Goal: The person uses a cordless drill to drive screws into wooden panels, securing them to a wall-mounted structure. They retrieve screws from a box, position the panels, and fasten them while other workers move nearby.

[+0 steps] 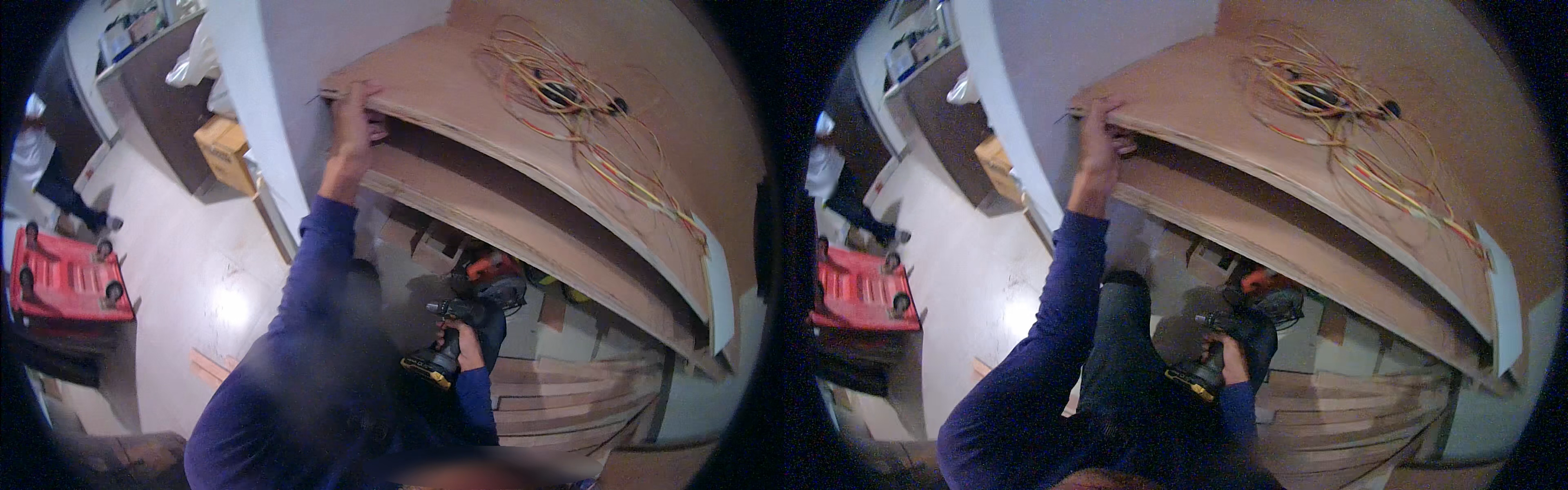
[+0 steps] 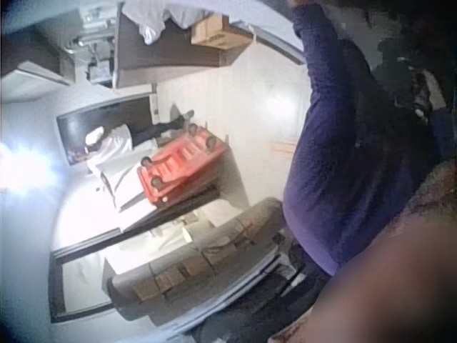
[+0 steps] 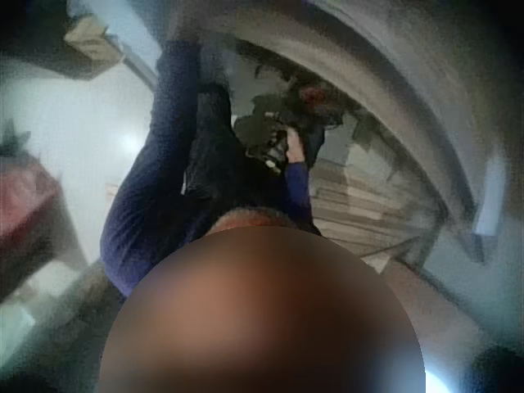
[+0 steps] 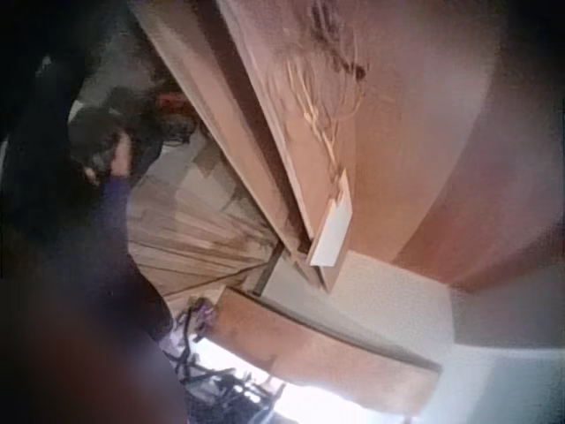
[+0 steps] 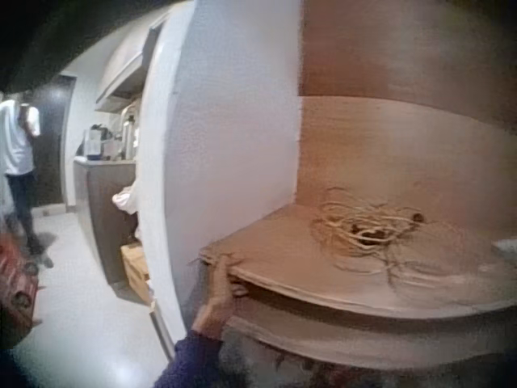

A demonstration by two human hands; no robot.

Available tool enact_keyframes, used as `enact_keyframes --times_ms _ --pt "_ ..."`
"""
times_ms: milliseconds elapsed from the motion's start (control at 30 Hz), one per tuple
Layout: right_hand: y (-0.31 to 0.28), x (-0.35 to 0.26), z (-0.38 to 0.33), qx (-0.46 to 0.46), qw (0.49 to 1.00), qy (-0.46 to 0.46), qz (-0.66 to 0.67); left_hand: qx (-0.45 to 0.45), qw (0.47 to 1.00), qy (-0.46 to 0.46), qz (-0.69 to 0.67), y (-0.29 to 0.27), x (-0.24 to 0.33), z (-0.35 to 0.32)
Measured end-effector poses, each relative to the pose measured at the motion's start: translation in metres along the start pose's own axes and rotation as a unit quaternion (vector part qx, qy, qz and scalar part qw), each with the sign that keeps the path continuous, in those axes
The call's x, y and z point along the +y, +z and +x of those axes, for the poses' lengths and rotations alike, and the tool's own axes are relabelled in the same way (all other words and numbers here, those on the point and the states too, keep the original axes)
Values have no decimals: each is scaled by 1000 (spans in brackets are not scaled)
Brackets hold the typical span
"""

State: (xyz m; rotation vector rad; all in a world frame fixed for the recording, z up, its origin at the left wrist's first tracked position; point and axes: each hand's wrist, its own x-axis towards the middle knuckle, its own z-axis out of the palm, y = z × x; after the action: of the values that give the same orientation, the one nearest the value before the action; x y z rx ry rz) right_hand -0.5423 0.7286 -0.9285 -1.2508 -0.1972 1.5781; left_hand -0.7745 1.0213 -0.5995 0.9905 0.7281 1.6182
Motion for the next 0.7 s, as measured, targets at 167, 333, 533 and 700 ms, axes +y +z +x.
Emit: enact_keyframes --times_ms 167,333,533,700 --pt "3 -4 -14 -31 999 15 15 -37 999 -34 -13 -5 0 5" --pt "4 -6 -35 -24 999 -26 13 -9 997 -34 -65 -1 -2 3" --pt "10 -10 -64 -18 997 -75 22 -38 998 -13 -56 -3 1 3" --pt "9 -10 -69 4 999 -41 8 -43 997 -20 -55 0 3 3"
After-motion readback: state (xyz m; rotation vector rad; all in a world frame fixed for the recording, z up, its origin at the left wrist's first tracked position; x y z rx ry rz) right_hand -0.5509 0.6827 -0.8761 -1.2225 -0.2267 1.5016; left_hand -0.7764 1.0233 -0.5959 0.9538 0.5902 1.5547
